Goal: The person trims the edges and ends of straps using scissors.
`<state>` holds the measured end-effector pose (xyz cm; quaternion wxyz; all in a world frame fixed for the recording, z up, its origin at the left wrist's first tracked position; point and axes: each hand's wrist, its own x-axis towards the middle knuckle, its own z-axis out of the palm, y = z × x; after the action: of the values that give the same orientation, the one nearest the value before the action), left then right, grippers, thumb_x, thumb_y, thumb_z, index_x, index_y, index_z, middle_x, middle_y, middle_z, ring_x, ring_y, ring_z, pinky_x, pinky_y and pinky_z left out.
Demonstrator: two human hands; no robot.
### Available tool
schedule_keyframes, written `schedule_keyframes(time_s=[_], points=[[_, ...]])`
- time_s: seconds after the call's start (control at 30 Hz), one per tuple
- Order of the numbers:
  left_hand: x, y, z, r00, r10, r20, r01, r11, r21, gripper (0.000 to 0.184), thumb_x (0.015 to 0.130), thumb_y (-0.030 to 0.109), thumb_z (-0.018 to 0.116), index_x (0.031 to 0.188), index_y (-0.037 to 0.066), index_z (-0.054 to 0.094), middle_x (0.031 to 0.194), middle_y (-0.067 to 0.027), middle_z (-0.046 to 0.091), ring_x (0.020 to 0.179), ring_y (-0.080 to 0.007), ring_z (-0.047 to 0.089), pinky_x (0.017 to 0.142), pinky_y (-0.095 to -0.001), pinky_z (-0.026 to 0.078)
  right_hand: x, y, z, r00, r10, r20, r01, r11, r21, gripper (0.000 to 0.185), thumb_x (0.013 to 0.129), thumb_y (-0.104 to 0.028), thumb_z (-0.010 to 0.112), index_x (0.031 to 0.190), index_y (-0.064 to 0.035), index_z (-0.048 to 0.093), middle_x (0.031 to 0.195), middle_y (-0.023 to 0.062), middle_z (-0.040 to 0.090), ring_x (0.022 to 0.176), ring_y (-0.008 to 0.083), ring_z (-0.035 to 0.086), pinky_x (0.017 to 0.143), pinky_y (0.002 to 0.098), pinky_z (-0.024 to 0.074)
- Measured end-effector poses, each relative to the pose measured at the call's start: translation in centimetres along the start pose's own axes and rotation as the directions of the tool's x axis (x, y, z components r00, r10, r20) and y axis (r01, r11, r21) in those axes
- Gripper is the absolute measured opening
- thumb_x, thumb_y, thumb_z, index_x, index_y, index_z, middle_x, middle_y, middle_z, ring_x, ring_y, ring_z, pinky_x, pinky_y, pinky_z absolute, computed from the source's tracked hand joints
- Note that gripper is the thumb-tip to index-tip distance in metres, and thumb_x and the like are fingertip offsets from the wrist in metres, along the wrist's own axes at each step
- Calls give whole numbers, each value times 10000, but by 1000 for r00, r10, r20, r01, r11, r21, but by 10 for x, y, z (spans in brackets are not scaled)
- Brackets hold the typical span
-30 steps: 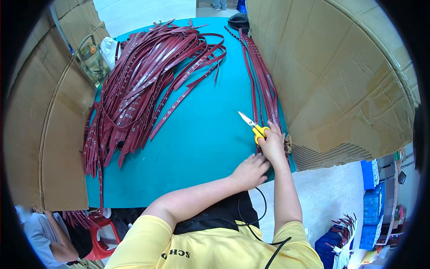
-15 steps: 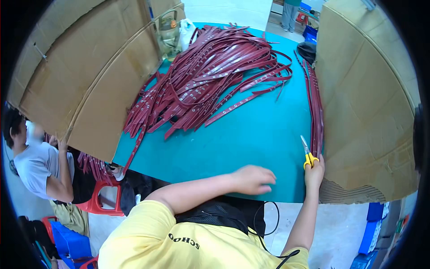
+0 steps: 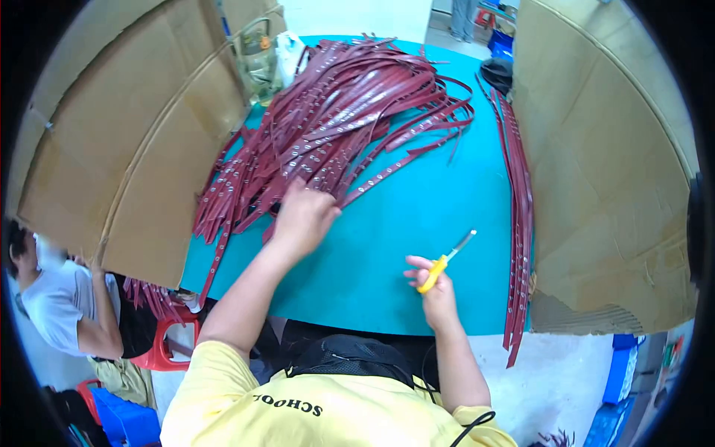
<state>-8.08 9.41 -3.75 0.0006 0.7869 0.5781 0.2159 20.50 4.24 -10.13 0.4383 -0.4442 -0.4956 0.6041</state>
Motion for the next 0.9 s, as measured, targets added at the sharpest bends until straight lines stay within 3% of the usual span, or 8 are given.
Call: schedule_keyframes(time_s=[0.03, 0.1, 0.13, 0.2, 0.33, 0.6, 0.73, 0.9], points=[[-9, 28, 3, 996, 28, -80, -43, 979, -198, 178, 779, 153, 680, 885, 17, 632, 794, -161, 622, 801, -304, 623, 773, -418, 468, 1, 2, 9, 999, 22, 28, -24, 995, 100, 351, 955, -260, 529, 1197, -10, 568, 1162, 72, 591, 949, 151, 586, 817, 280, 465], [-30, 73, 14, 980, -89, 177, 182, 756, -628, 217, 873, 208, 611, 989, 26, 590, 865, -164, 623, 811, -344, 622, 671, -403, 488, 2, -1, 25, 999, 40, 31, -46, 966, 256, 366, 948, -266, 542, 1205, -6, 558, 1150, 86, 594, 953, 155, 585, 820, 289, 465], [-40, 86, 25, 977, -3, 211, 173, 582, -794, 209, 899, 188, 577, 1033, 28, 571, 835, -126, 619, 748, -248, 630, 651, -350, 494, 2, -2, 28, 999, 25, 31, -34, 943, 330, 356, 941, -250, 558, 1200, -5, 563, 1134, 86, 601, 946, 151, 585, 819, 290, 465], [-55, 103, 38, 889, 3, 457, 445, 224, -867, 213, 940, 180, 516, 1085, 28, 549, 800, -71, 602, 700, -146, 600, 629, -283, 490, 3, -8, 26, 999, -50, 0, 48, 958, 284, 311, 923, -199, 586, 1163, -3, 577, 1091, 69, 614, 931, 142, 582, 816, 288, 462], [-62, 109, 46, 841, 112, 529, 541, -137, -830, 241, 967, 167, 417, 1129, 17, 516, 813, -73, 606, 636, -112, 569, 581, -228, 449, 1, -19, 24, 994, -46, -103, 73, 959, 276, 204, 880, -92, 627, 1065, -7, 603, 1007, 40, 628, 906, 127, 576, 813, 280, 459], [-67, 110, 23, 773, 213, 598, 635, -294, -715, 330, 947, 135, 417, 1246, 2, 468, 923, -135, 648, 701, -155, 634, 636, -247, 472, 10, -34, 20, 947, -57, -317, 141, 957, 251, 127, 852, -57, 652, 961, -44, 588, 869, -18, 599, 774, 57, 515, 681, 221, 418], [-87, 101, 6, 638, 327, 697, 770, -263, -581, 325, 966, 155, 410, 1256, 20, 469, 950, -111, 642, 725, -138, 631, 680, -246, 477, 44, -54, -15, 893, -202, -402, 223, 975, 6, 229, 836, -169, 701, 969, -28, 578, 810, -44, 548, 730, 41, 467, 624, 210, 391], [-113, 82, -9, 656, 307, 690, 755, -255, -604, 341, 955, 128, 428, 1262, -20, 454, 978, -137, 639, 745, -166, 645, 726, -282, 515, 111, -79, -59, 800, -380, -465, 275, 920, -278, 227, 850, -237, 690, 887, -22, 626, 699, -48, 514, 633, 36, 400, 549, 236, 324]])
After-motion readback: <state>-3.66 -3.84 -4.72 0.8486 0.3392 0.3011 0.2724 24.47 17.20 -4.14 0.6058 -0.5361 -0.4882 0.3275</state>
